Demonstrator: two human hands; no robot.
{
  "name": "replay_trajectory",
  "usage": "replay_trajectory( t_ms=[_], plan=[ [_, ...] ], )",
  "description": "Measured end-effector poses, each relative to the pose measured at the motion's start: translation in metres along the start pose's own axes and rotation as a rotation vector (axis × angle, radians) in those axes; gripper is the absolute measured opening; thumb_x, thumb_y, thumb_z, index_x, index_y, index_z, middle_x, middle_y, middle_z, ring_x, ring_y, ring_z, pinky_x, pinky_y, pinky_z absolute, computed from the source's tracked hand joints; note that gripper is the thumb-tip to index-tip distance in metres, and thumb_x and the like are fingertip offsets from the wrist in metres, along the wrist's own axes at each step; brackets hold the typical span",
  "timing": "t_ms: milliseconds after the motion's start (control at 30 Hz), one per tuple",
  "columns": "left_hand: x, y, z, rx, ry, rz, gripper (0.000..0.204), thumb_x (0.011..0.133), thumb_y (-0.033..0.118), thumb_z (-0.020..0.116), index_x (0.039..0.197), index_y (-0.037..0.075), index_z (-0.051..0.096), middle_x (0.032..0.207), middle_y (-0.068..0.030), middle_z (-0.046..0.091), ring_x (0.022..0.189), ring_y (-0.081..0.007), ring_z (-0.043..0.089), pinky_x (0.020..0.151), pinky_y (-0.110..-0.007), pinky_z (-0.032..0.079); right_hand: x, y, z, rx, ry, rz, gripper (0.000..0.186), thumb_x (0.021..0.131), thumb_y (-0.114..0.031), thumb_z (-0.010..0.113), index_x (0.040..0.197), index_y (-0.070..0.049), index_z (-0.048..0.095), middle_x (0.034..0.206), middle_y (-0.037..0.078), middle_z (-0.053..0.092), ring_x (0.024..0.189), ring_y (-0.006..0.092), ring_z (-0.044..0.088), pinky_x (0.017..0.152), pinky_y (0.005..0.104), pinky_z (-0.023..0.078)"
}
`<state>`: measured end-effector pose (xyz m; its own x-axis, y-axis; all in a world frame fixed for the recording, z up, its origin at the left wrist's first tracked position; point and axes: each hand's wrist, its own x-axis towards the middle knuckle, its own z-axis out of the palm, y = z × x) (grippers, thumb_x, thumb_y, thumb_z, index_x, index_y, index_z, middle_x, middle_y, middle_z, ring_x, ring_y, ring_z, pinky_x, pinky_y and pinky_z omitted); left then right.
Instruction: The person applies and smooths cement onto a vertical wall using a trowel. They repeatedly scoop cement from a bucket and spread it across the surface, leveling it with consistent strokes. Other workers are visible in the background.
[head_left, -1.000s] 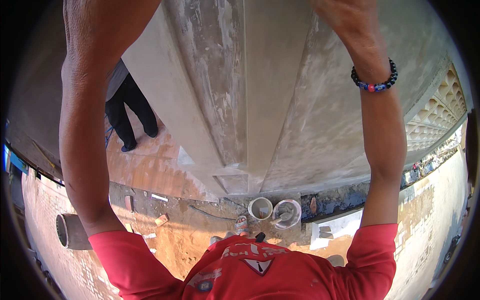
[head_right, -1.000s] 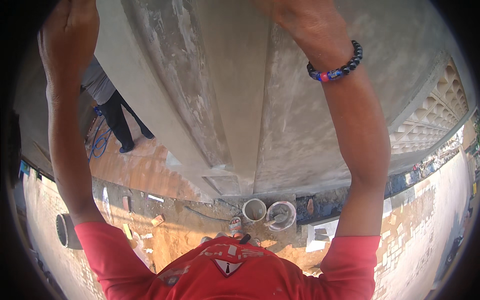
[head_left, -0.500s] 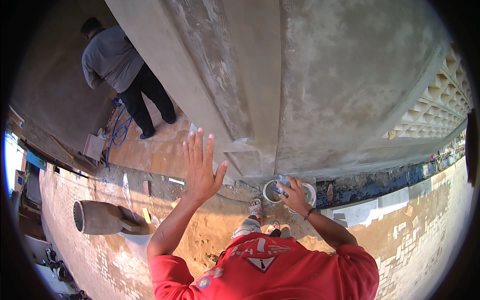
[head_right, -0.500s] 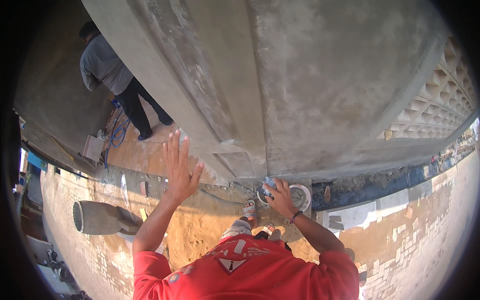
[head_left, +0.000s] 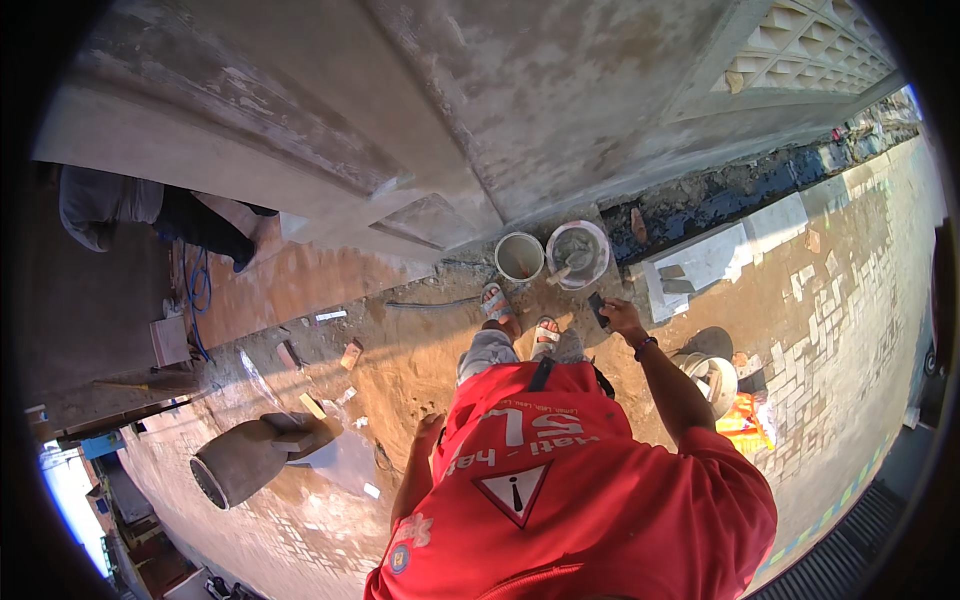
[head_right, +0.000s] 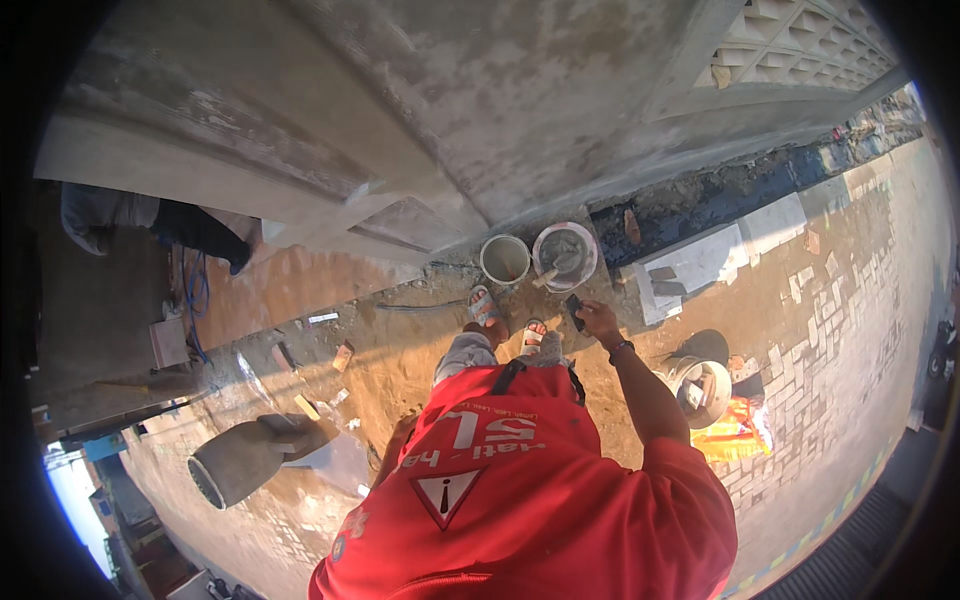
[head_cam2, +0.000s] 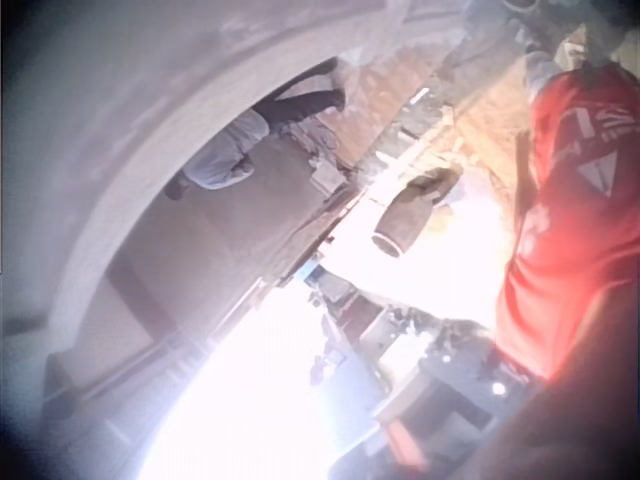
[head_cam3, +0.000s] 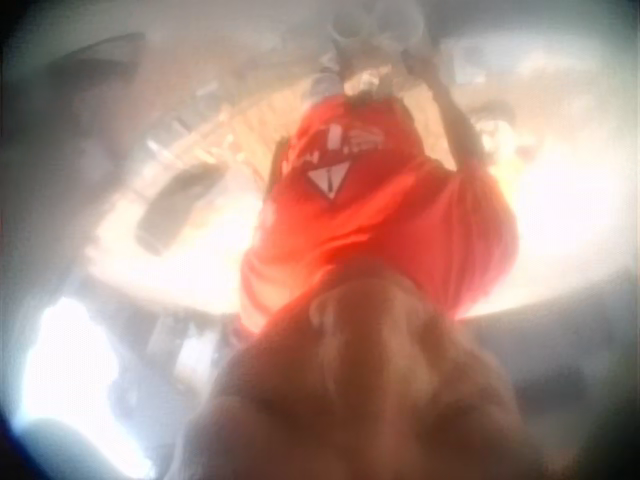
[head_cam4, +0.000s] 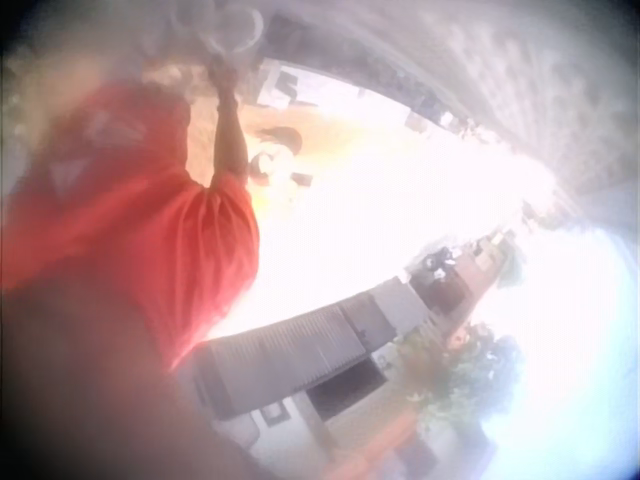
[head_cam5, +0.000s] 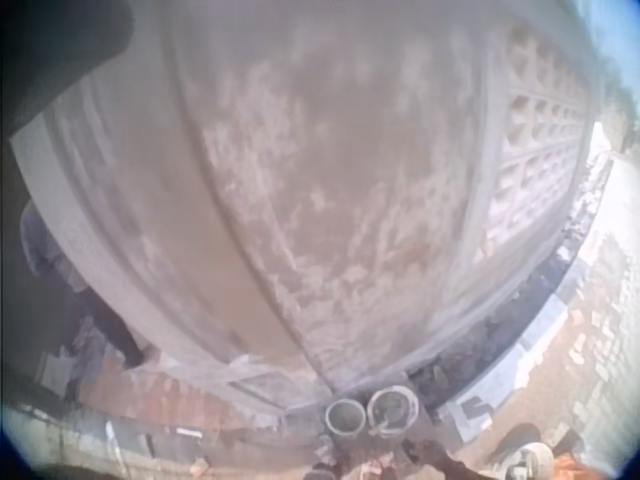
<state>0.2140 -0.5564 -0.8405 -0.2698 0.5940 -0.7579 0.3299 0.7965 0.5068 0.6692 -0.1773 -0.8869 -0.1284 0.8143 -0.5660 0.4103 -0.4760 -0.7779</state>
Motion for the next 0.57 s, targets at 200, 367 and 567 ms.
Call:
replay_trajectory(
  t_ms=[200, 367, 567],
  plan=[
    [-0.025, 0.013, 0.007, -0.526, 0.247, -0.434, 0.048, 0.097, 0.025, 0.065, 0.14, 0.005, 0.056, 0.109, -0.0071, 0.068, 0.091, -0.016, 0.063, 0.069, -0.032, 0.051, 0.018, -0.037, 0.014, -0.163, -0.183, 0.009, 0.049, 0.081, -0.029, 0.074, 0.122, -0.001, 0.07, 0.096, 0.015, 0.075, 0.087, 0.0239, 0.072, 0.081, 0.0344, 0.054],
    [-0.038, 0.014, -0.004, -0.652, 0.421, -0.214, 0.055, 0.1, 0.027, 0.063, 0.144, -0.001, 0.048, 0.126, -0.0146, 0.064, 0.11, -0.0219, 0.063, 0.082, -0.033, 0.053, 0.043, -0.081, 0.082, -0.531, -0.286, -0.165, 0.059, 0.082, -0.039, 0.073, 0.129, -0.005, 0.066, 0.11, 0.019, 0.073, 0.105, 0.029, 0.07, 0.092, 0.037, 0.052],
    [-0.066, 0.017, 0.013, -0.697, 0.408, -0.32, 0.06, 0.099, 0.029, 0.065, 0.149, 0.002, 0.044, 0.133, -0.0159, 0.062, 0.114, -0.0222, 0.062, 0.085, -0.032, 0.051, 0.11, -0.124, 0.152, -0.676, -0.173, -0.234, 0.073, 0.084, -0.051, 0.071, 0.142, -0.008, 0.057, 0.139, 0.023, 0.059, 0.129, 0.0312, 0.057, 0.107, 0.0434, 0.044]
  ],
)
